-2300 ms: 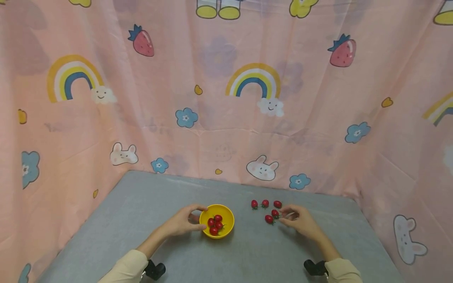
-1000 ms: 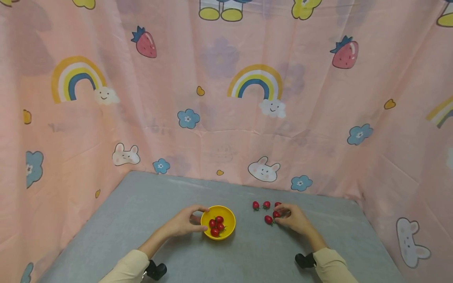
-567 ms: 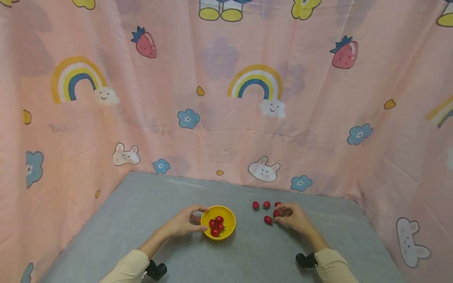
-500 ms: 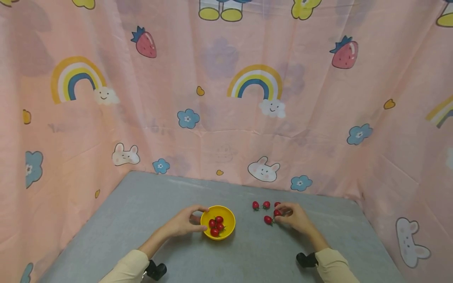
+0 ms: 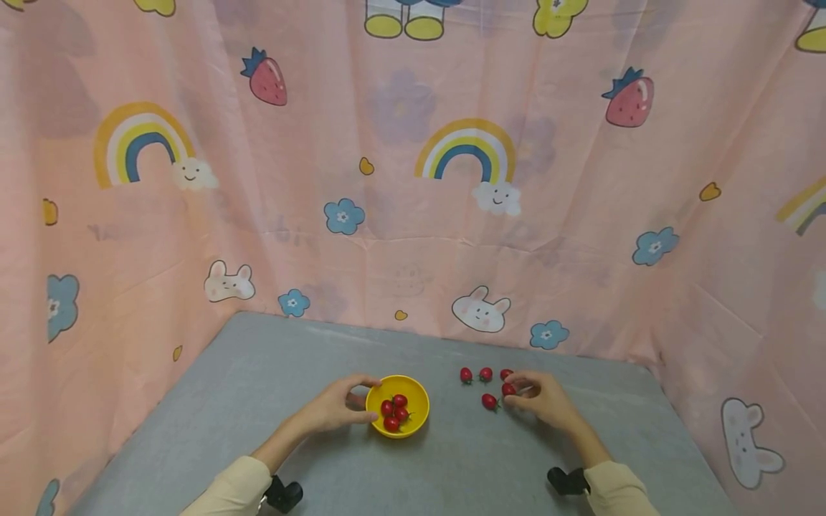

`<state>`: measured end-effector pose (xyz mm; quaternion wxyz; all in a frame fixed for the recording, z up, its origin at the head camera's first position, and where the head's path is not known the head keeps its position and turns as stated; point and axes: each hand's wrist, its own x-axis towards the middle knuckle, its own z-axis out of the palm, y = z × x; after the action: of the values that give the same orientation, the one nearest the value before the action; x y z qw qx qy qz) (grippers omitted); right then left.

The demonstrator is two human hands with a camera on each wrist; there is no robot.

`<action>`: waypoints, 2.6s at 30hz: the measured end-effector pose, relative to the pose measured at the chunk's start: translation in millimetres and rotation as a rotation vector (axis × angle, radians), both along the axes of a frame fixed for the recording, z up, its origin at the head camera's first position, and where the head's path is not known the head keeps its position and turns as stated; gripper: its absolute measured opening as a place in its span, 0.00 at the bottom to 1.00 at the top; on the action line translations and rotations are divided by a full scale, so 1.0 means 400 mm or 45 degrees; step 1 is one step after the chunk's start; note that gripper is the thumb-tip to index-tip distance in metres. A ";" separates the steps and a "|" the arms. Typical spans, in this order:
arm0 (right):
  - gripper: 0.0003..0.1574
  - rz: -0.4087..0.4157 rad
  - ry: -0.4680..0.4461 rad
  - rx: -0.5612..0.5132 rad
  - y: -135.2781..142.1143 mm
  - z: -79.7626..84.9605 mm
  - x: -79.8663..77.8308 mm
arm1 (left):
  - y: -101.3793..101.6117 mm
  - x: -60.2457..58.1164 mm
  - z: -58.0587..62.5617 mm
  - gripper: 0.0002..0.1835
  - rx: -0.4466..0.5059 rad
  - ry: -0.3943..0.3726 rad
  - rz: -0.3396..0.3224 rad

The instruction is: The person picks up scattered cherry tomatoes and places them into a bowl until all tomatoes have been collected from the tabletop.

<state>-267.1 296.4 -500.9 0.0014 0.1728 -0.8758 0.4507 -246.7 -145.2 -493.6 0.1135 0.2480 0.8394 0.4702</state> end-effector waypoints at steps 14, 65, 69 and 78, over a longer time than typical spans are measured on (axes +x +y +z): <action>0.21 -0.033 0.024 -0.034 -0.029 0.020 0.017 | -0.001 -0.003 -0.006 0.29 0.023 -0.025 -0.008; 0.16 0.234 0.126 -0.103 -0.301 0.070 -0.025 | 0.003 0.003 0.003 0.29 0.003 -0.033 -0.016; 0.17 0.276 0.087 -0.104 -0.309 0.070 -0.019 | 0.003 0.004 0.005 0.30 0.007 -0.037 -0.012; 0.19 0.310 0.029 -0.075 -0.330 0.071 -0.004 | 0.002 0.002 0.007 0.29 0.004 -0.035 -0.013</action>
<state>-268.6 164.3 -472.5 -0.0383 0.2830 -0.8346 0.4709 -245.7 -144.5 -490.7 0.1271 0.2460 0.8358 0.4741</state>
